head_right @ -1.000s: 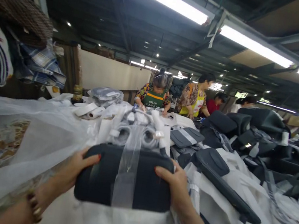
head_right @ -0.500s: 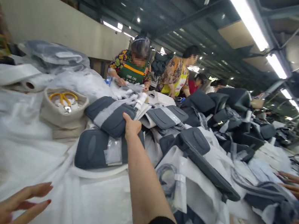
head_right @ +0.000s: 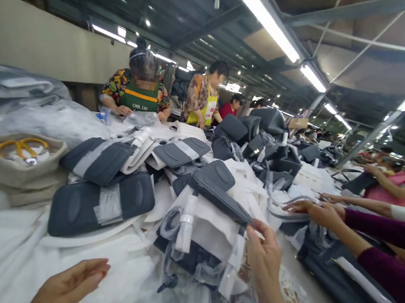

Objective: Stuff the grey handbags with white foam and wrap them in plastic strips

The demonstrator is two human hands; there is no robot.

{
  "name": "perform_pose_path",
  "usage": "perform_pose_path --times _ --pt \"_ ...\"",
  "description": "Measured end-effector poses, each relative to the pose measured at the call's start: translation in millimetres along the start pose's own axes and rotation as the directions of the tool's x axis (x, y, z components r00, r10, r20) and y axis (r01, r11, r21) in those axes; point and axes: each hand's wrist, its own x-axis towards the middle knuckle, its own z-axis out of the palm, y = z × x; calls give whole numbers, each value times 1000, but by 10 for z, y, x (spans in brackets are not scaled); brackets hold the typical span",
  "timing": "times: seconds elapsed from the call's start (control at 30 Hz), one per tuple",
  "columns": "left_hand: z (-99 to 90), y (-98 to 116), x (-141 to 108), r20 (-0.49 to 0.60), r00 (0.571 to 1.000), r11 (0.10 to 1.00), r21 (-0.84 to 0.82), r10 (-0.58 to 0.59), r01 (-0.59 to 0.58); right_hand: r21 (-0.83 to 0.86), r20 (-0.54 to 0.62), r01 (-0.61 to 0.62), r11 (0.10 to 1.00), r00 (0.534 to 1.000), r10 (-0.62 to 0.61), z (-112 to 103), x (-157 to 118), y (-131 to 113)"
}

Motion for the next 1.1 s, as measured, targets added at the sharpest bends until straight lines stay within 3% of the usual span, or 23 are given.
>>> perform_pose_path --times 0.07,0.17,0.3,0.43,0.6,0.7,0.8,0.93,1.03,1.1 --pt "285 49 38 -23 998 990 -129 -54 51 -71 4 -42 997 999 42 -131 280 267" --pt "678 107 71 -23 984 954 -249 -177 165 -97 70 -51 994 996 58 -121 589 466" --pt "1055 200 108 67 913 812 -433 -403 390 -128 206 -30 991 977 56 26 993 458" --pt "1263 206 150 141 873 704 -537 -467 464 -156 427 -2 988 902 69 189 1374 367" --pt "1382 52 229 155 907 740 -533 -392 411 -204 680 -14 979 717 152 416 1592 345" --pt "1452 12 282 137 913 731 -560 -383 390 -254 722 -49 966 655 223 542 1644 369" --pt "1511 38 290 93 909 724 -575 -406 381 -289 724 -77 954 634 271 605 1659 338" --pt "1468 171 194 98 935 731 -599 -340 328 -284 720 -66 957 644 258 521 1575 134" --pt "1263 369 62 117 946 762 -566 -303 314 -269 721 -68 961 647 248 345 1394 -135" --pt "1023 507 -50 73 950 799 -523 -305 296 -255 732 -84 963 635 249 196 1198 -347"
